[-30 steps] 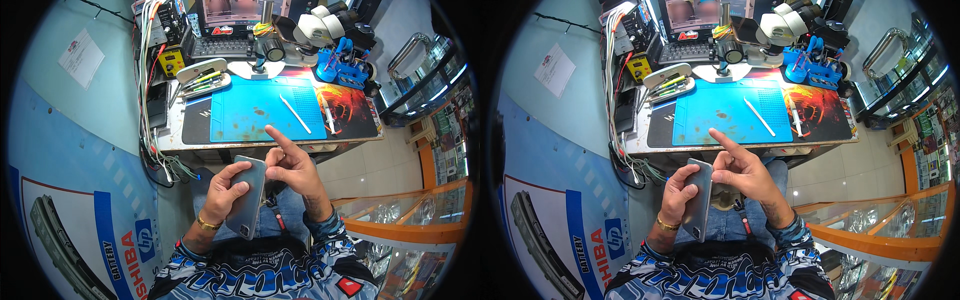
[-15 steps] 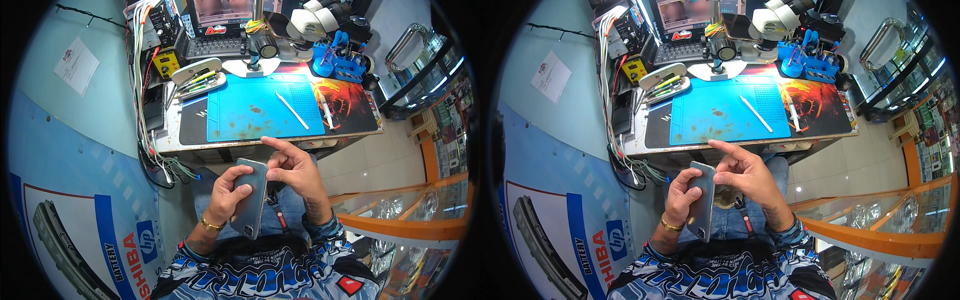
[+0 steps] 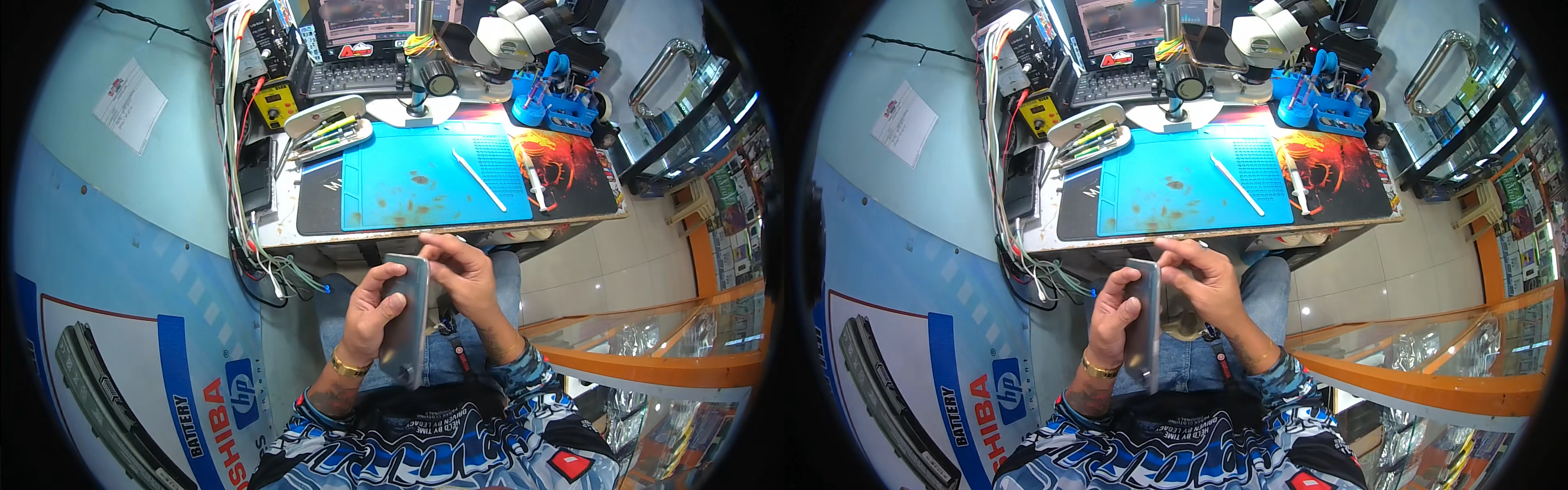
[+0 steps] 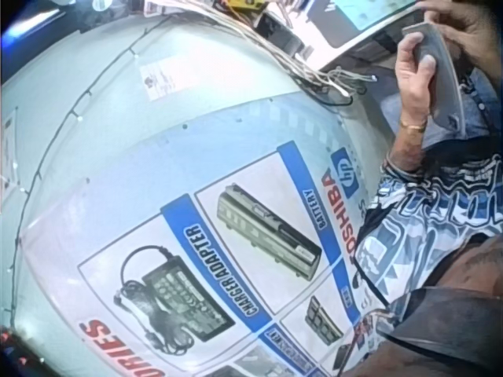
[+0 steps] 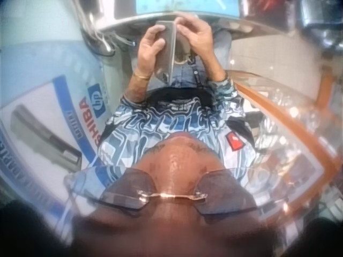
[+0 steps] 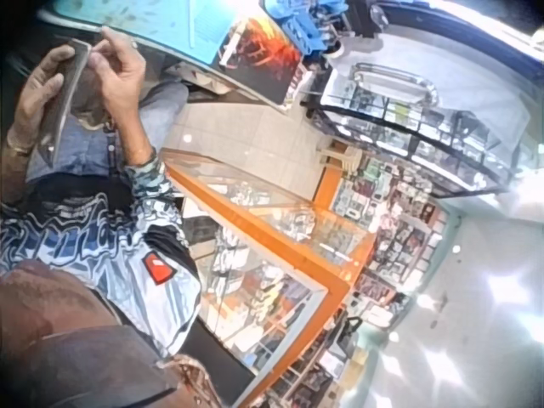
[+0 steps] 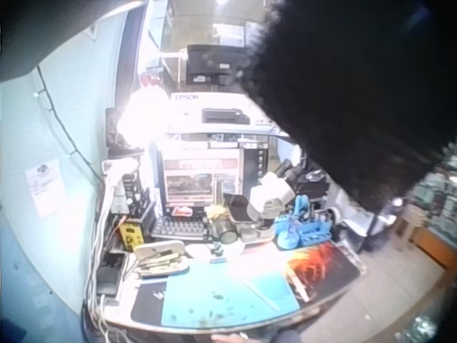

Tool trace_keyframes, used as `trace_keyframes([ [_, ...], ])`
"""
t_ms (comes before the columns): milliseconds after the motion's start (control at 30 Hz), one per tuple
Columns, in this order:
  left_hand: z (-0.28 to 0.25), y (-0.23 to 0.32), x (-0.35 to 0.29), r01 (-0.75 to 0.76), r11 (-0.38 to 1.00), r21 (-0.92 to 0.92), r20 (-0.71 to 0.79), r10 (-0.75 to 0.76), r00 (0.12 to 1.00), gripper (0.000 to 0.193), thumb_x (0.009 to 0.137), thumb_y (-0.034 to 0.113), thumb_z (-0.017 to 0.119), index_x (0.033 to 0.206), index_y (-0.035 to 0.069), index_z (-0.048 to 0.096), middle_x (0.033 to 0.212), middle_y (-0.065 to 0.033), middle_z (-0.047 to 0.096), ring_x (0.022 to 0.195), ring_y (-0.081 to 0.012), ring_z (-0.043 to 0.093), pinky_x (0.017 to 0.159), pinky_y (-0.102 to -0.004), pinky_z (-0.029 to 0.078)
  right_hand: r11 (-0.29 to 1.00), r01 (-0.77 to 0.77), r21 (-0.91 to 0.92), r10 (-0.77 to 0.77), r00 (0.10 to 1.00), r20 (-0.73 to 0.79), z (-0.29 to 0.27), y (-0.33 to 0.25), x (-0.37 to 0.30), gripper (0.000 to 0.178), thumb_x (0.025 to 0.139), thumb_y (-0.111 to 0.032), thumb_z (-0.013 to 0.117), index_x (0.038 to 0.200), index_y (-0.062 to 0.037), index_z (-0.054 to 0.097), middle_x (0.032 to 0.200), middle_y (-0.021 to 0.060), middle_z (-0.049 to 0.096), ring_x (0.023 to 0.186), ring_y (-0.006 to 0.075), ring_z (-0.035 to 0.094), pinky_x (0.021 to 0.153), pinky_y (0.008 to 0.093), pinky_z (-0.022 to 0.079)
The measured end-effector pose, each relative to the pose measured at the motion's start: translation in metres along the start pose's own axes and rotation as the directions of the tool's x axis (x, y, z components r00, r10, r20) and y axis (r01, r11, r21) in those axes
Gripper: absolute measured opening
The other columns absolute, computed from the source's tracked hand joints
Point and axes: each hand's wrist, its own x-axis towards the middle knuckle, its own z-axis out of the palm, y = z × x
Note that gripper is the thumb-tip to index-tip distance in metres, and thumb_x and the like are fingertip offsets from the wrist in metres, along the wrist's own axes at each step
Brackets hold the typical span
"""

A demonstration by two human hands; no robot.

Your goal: The person applies adhesive to a smartphone battery and places it into the phone's chassis. They then press the back cover onto the device, connect a charging cable to test the phone, and finally place the device into a black bag.

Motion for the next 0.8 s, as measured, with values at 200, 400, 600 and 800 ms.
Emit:
trace_keyframes([
  [200, 0.012, 0.008, 0.013, -0.260, 0.773, 0.579, 0.009, 0.314, 0.950, 0.075, 0.089, 0.001, 0.065, 0.151, 0.002, 0.023, 0.126, -0.0127, 0.056, 0.109, -0.0166, 0.058, 0.094, -0.0290, 0.047, 0.980, -0.059, -0.189, 0.045, 0.996, -0.076, 0.003, -0.012, 0.007, 0.044, 0.084, -0.007, 0.072, 0.126, -0.0019, 0.060, 0.083, 0.0000, 0.061, 0.071, 0.0050, 0.054, 0.064, 0.0216, 0.046],
  [400, 0.017, 0.004, 0.031, -0.175, 0.886, 0.429, -0.048, 0.216, 0.975, 0.082, 0.089, -0.002, 0.062, 0.152, -0.001, 0.010, 0.129, -0.0169, 0.054, 0.113, -0.0188, 0.057, 0.097, -0.0310, 0.046, 0.950, -0.145, -0.275, 0.134, 0.989, -0.056, 0.003, -0.011, 0.021, 0.048, 0.082, -0.014, 0.077, 0.125, -0.0026, 0.060, 0.074, -0.0043, 0.052, 0.065, 0.0026, 0.045, 0.057, 0.0200, 0.040],
  [600, 0.013, 0.013, 0.052, 0.156, 0.988, -0.016, -0.214, -0.156, 0.964, 0.028, 0.094, 0.021, 0.062, 0.115, 0.004, 0.055, 0.095, -0.0050, 0.064, 0.078, -0.0122, 0.063, 0.069, -0.0265, 0.055, 0.963, -0.237, -0.128, 0.200, 0.947, -0.251, -0.044, -0.031, 0.043, 0.026, 0.089, -0.013, 0.069, 0.113, -0.0029, 0.065, 0.079, -0.0016, 0.061, 0.064, 0.0037, 0.054, 0.059, 0.0212, 0.048],
  [800, -0.009, 0.014, 0.071, 0.345, 0.877, -0.336, 0.025, -0.358, 0.934, 0.060, 0.092, 0.011, 0.063, 0.144, 0.009, 0.034, 0.104, -0.0051, 0.057, 0.093, -0.0144, 0.058, 0.080, -0.0287, 0.054, 0.843, 0.173, -0.509, -0.498, 0.606, -0.620, -0.216, -0.079, 0.110, 0.030, 0.096, -0.033, 0.062, 0.086, -0.0048, 0.064, 0.058, -0.0021, 0.051, 0.049, 0.0054, 0.049, 0.044, 0.0200, 0.035],
])
